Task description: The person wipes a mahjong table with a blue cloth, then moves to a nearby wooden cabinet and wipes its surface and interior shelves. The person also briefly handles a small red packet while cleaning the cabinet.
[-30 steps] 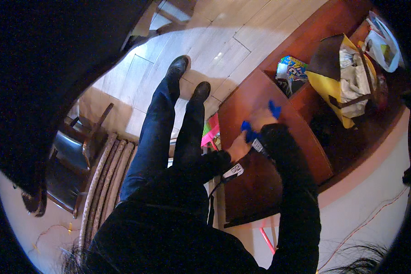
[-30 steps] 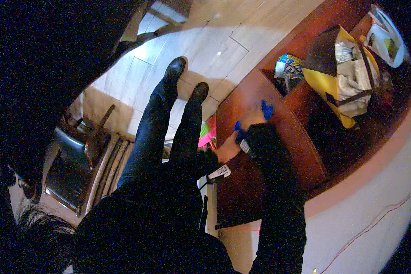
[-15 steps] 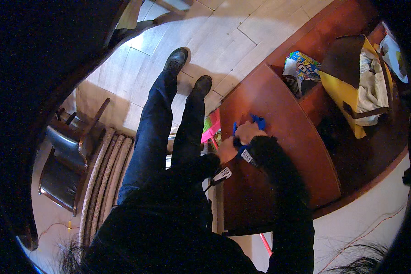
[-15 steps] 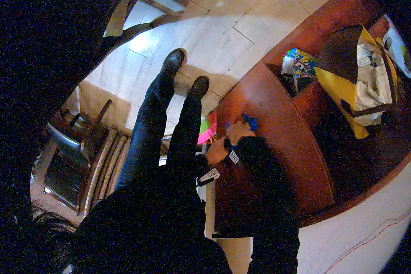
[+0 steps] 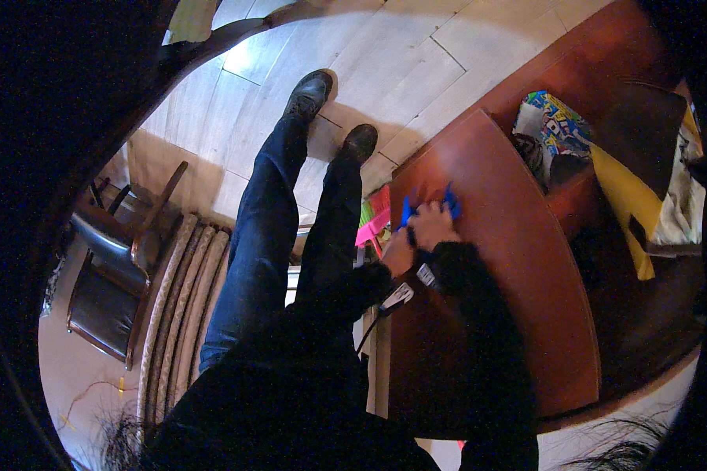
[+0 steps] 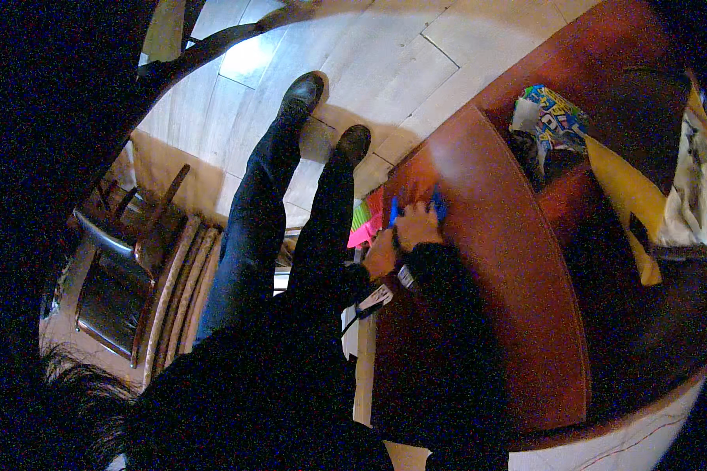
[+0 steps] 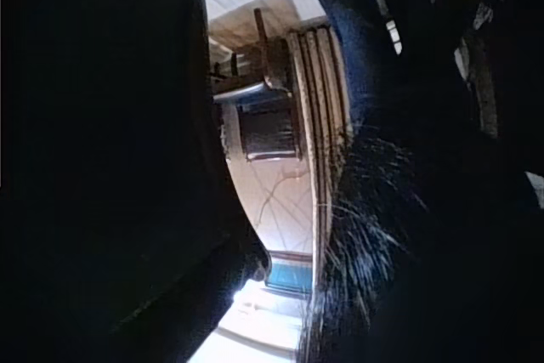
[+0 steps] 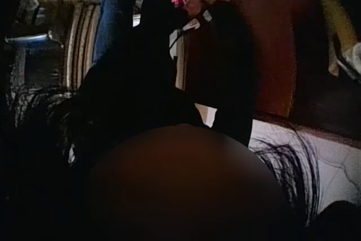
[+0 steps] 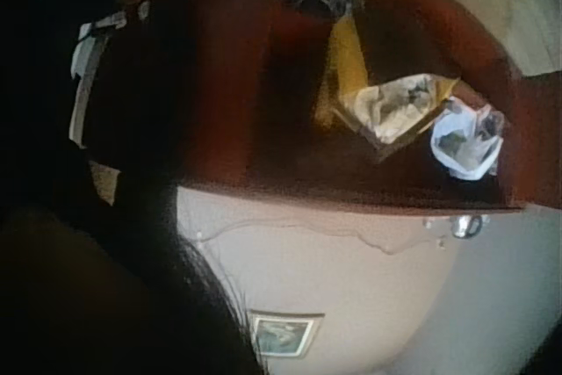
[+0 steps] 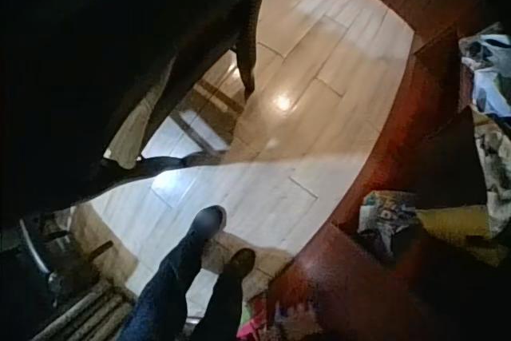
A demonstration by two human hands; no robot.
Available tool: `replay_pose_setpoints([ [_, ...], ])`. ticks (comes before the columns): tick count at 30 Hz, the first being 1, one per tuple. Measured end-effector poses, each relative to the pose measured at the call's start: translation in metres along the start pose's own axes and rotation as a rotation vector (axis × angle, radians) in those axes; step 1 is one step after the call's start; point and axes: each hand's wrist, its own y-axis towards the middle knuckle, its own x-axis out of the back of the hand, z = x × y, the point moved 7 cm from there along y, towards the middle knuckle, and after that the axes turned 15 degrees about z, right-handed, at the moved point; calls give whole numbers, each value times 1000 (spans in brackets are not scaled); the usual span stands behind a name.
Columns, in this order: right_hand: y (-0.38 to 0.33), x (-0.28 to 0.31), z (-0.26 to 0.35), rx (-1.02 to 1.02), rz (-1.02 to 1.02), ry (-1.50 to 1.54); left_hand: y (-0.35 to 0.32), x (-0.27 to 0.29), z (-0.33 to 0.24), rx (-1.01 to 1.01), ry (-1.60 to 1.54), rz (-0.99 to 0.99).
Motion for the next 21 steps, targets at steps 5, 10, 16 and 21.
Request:
replay_pose_setpoints([
  [5,41,-56,62,233,227,123,-26,-25,103,250,-219,48],
  [10,102,-18,-3,-13,81,9,59,-8,108,-62,-249,-17],
  [16,147,5,-62,-183,-123,49,150,21,75,17,-561,99],
  [21,149,-52,8,-113,-40,94,81,17,96,36,-290,122],
])
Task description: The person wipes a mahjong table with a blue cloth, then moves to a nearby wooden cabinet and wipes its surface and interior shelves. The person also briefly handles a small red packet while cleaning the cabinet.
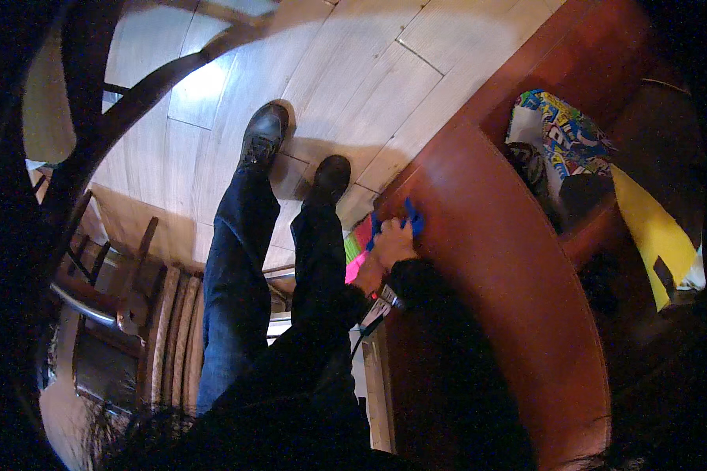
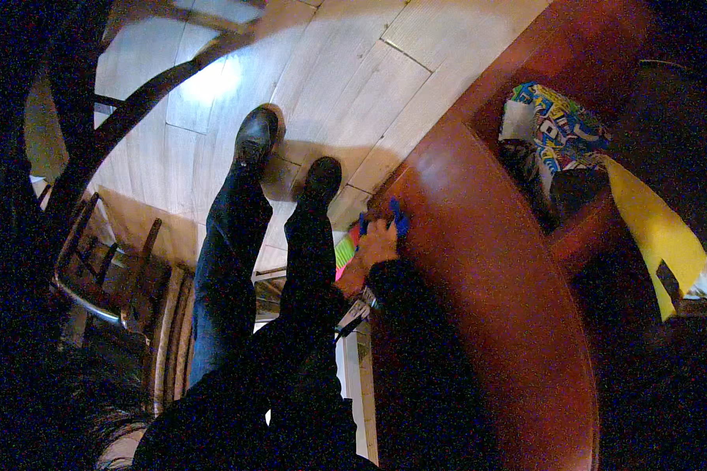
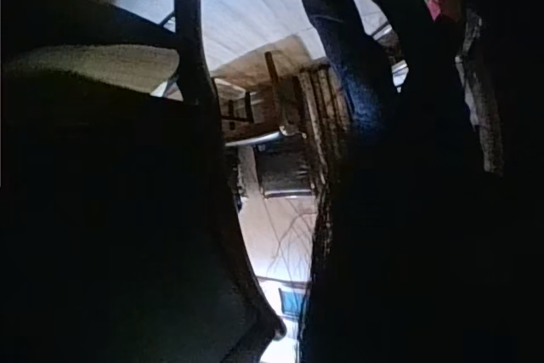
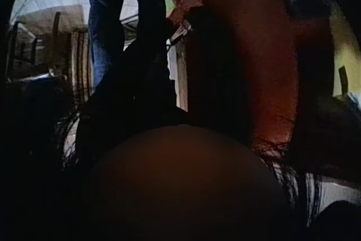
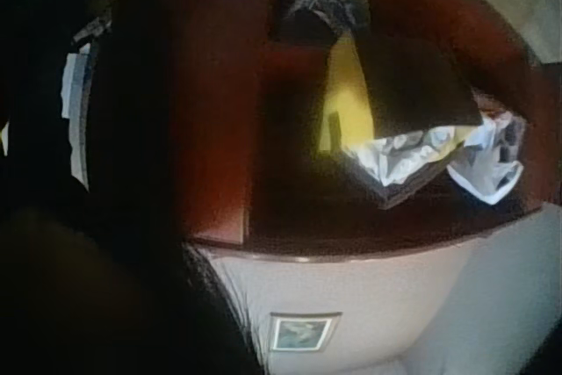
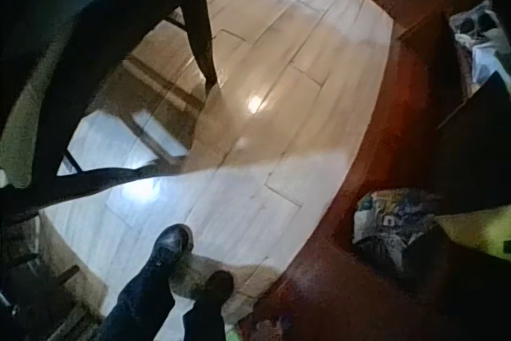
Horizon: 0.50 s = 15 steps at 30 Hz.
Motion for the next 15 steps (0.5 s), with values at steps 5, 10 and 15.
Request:
replay_pose_setpoints([
  [5,-47,11,4,40,49,37,-38,-19,-7,50,181,114],
  [10,-101,145,-122,-183,-197,-90,36,-43,-153,-334,125,-13],
  [15,-146,185,-161,-312,-338,-77,51,-58,-222,-561,113,151],
])
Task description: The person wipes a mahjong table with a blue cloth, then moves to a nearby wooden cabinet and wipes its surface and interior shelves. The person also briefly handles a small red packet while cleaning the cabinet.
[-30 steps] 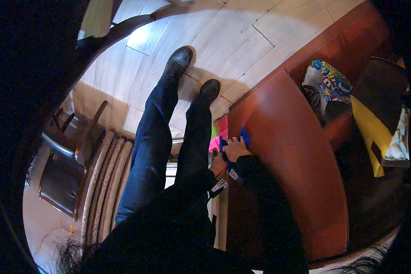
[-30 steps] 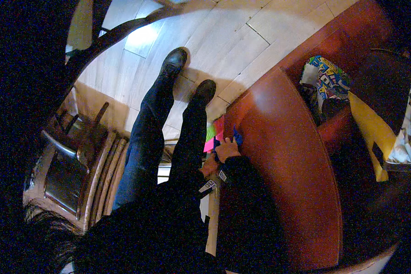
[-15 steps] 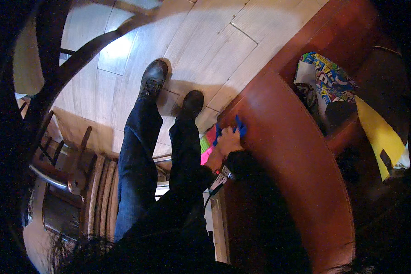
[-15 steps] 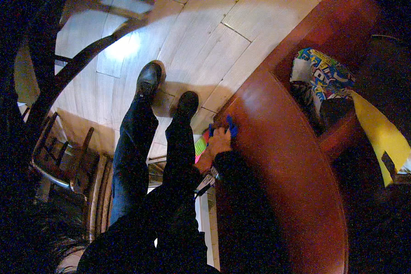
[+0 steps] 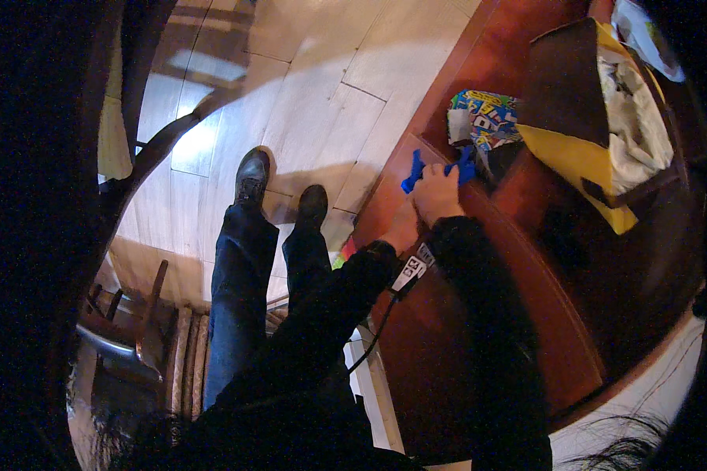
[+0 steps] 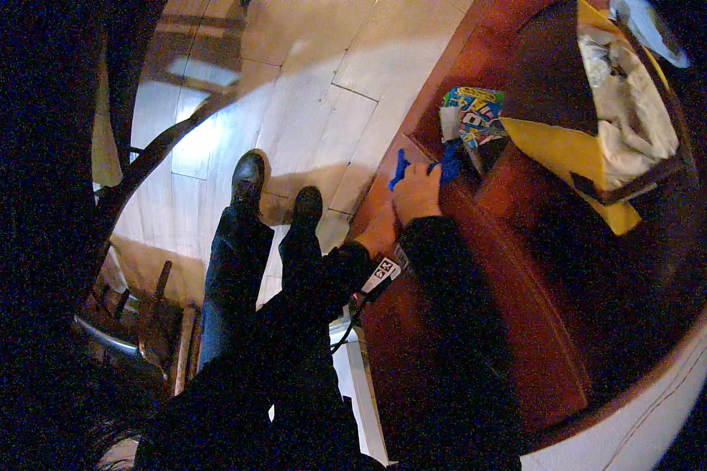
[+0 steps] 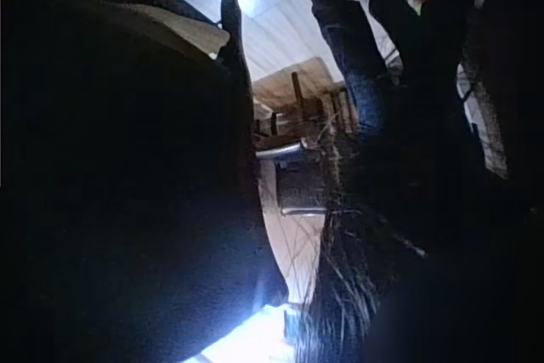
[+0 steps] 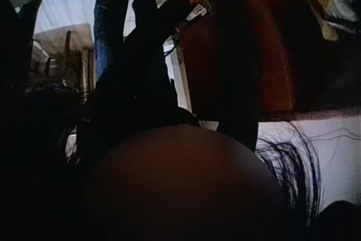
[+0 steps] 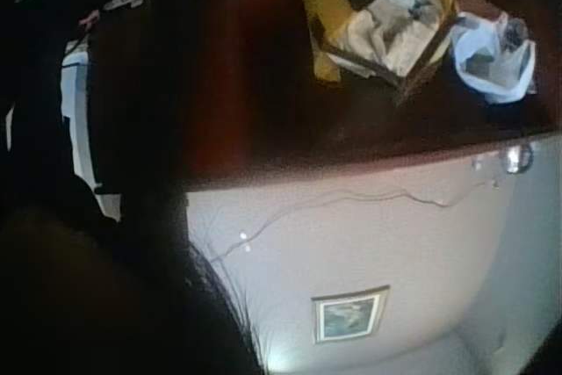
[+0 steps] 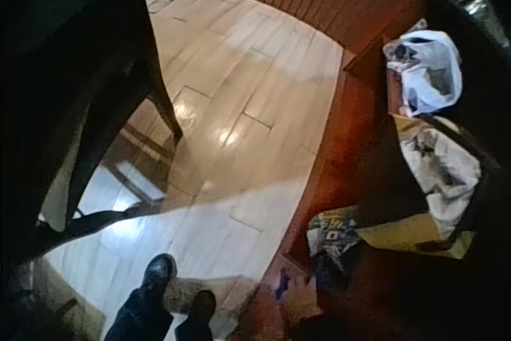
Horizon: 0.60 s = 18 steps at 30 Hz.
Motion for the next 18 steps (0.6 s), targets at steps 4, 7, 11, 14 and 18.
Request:
replay_pose_setpoints([
  [4,-50,-28,60,17,48,-2,-70,-18,20,175,58,92],
  [7,-99,-58,108,162,360,130,-140,-32,25,275,97,81],
  [11,-123,-40,102,111,503,151,-136,-41,-15,172,172,183],
  [14,-126,17,51,-86,307,70,-89,-47,-70,97,186,241],
  [18,-162,79,-9,-217,219,65,-62,-75,-142,-4,176,297],
])
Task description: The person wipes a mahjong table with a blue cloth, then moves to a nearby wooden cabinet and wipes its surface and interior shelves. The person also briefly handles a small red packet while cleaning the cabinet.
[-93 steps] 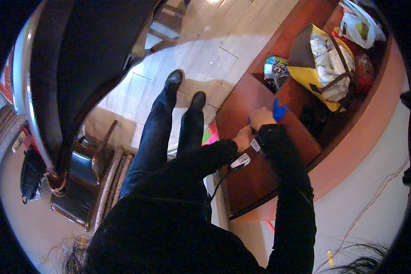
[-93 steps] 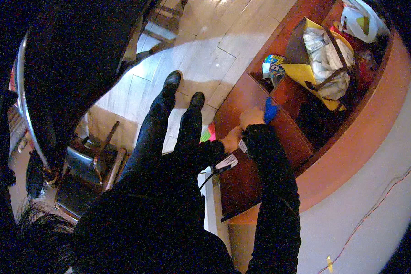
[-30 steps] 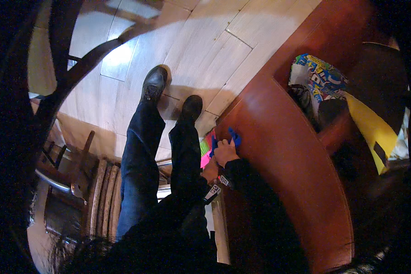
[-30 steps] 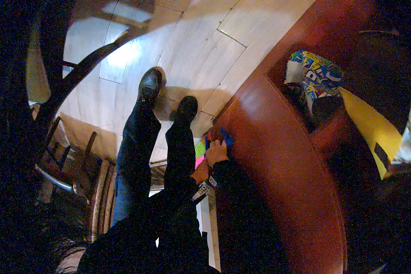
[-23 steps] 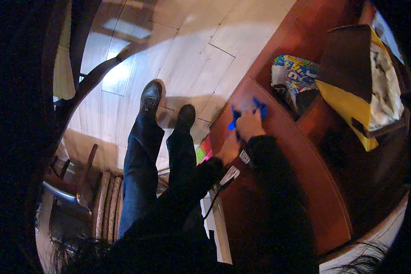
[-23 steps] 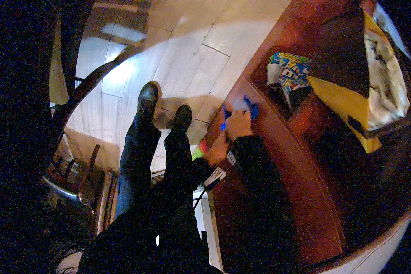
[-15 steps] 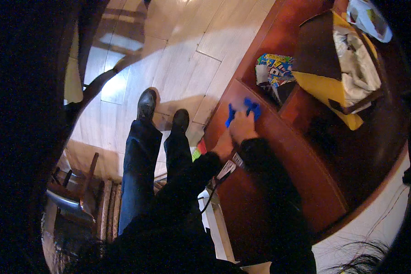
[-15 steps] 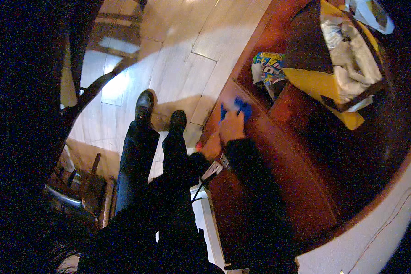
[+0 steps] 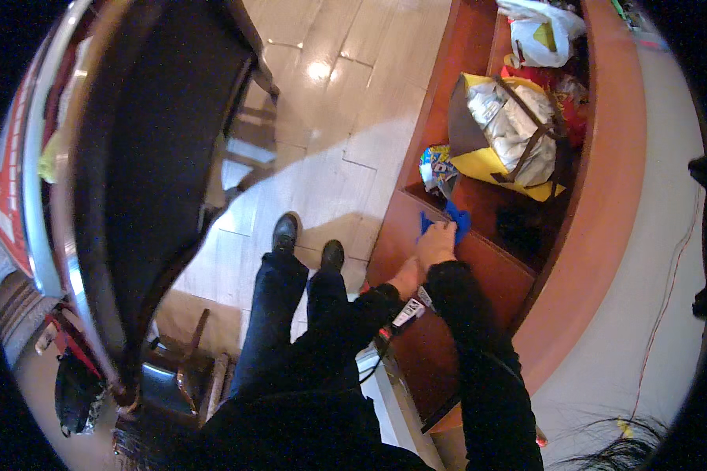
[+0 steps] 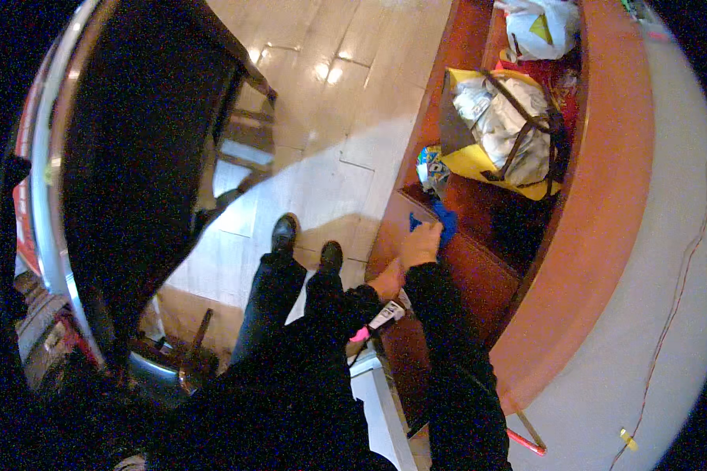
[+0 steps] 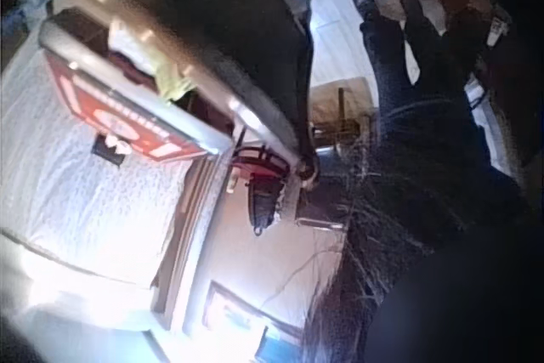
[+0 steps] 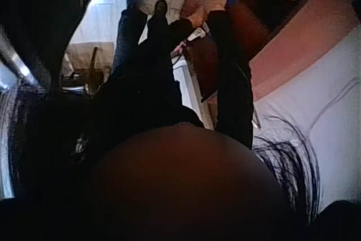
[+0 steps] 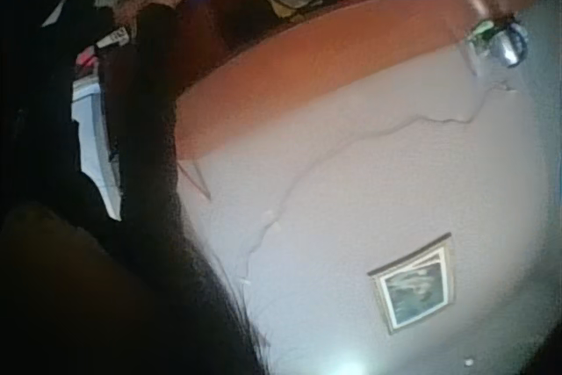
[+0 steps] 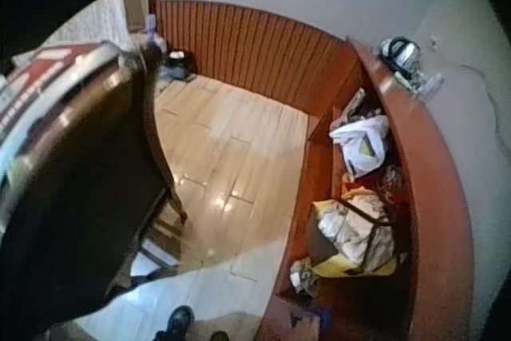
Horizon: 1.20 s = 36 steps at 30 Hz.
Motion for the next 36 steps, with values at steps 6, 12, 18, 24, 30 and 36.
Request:
replay_pose_setpoints([
  [6,-109,-39,24,59,-80,-112,-68,-70,-16,54,216,194],
  [12,-186,-73,44,236,27,-66,-141,-110,-11,168,401,382],
  [18,-240,-9,-33,-114,-458,-28,-75,-111,-92,68,438,452],
  [24,-257,-41,-2,-56,-409,73,-110,-124,-71,-93,949,743],
  [30,-262,-141,102,364,104,224,-204,-93,-43,-507,1524,918],
  [36,-271,-36,69,364,-240,532,-142,21,-166,258,790,389],
])
